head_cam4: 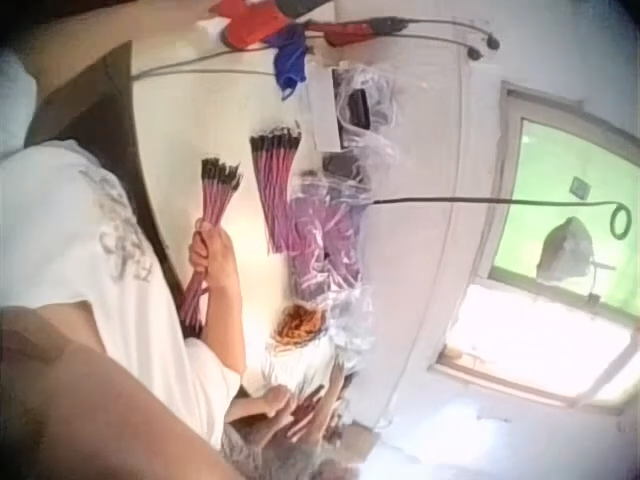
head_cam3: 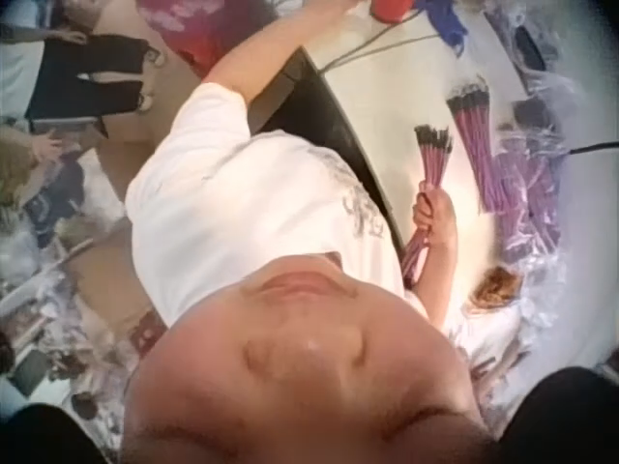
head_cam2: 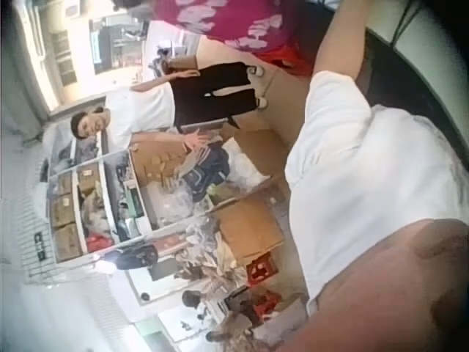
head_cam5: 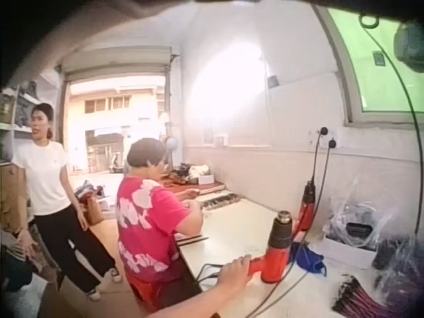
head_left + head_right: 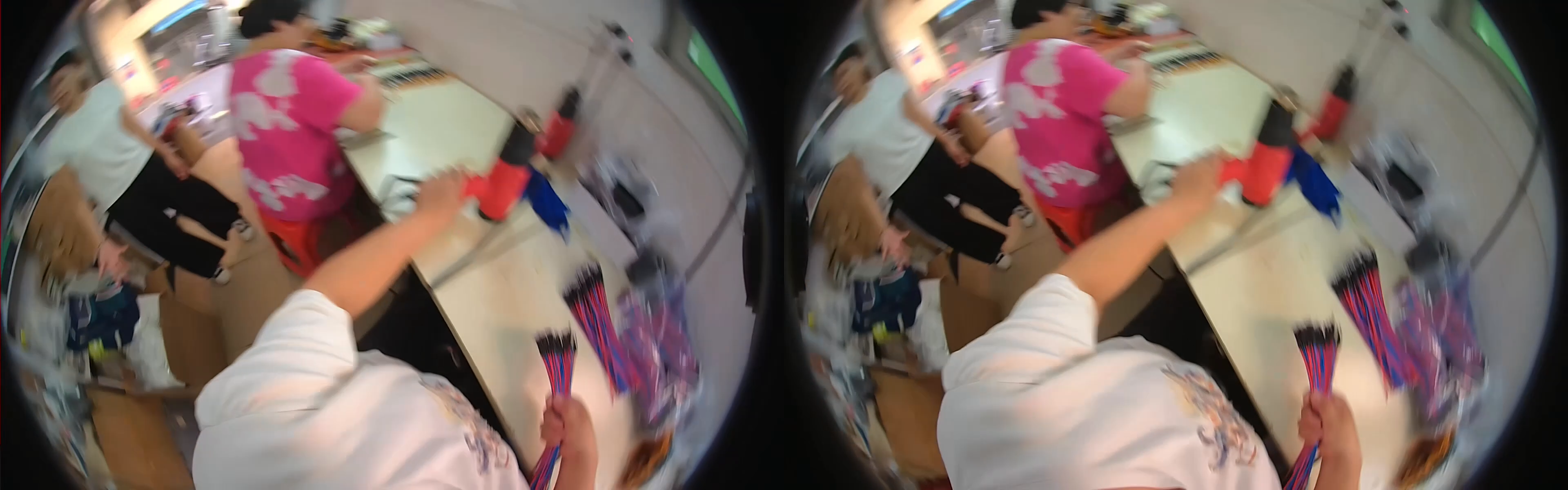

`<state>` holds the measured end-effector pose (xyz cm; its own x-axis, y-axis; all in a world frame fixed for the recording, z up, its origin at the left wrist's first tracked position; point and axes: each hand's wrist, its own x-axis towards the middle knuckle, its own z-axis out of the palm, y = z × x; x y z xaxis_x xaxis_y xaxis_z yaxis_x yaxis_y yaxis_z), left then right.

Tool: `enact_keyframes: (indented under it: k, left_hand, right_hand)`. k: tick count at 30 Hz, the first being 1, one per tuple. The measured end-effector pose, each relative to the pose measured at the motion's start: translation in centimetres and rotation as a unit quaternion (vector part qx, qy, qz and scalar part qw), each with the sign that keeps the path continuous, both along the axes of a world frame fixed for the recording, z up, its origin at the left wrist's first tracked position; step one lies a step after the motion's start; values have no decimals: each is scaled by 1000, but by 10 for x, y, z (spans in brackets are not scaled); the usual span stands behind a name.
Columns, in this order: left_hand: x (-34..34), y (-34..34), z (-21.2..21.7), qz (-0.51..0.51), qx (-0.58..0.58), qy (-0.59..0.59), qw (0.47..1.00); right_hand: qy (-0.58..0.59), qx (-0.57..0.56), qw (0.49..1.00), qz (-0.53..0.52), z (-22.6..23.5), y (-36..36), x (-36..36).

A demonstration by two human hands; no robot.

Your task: The person applies heat to the ends of wire bundles using a heat gun, secures the bundles with rubber bands by hand, and heats additional bundles.

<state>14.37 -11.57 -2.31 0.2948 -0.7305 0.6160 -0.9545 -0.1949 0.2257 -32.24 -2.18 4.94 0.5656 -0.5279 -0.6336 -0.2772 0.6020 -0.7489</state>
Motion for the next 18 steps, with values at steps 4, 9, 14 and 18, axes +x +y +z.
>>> enact_keyframes:
  k: [4,9,14,18]
  left_hand:
    - [-19,40,69,-49,108,108,987]
    - [-26,104,102,-326,99,500,796]
    - [-21,162,92,-490,319,719,375]
    - [-48,173,112,-366,440,796,198]
  right_hand:
    - [-1,73,997,-9,12,-6,7]
    - [-16,76,997,-24,14,-11,8]
    - [-19,96,995,-20,3,-17,2]
    - [4,106,994,-12,-3,-13,-3]
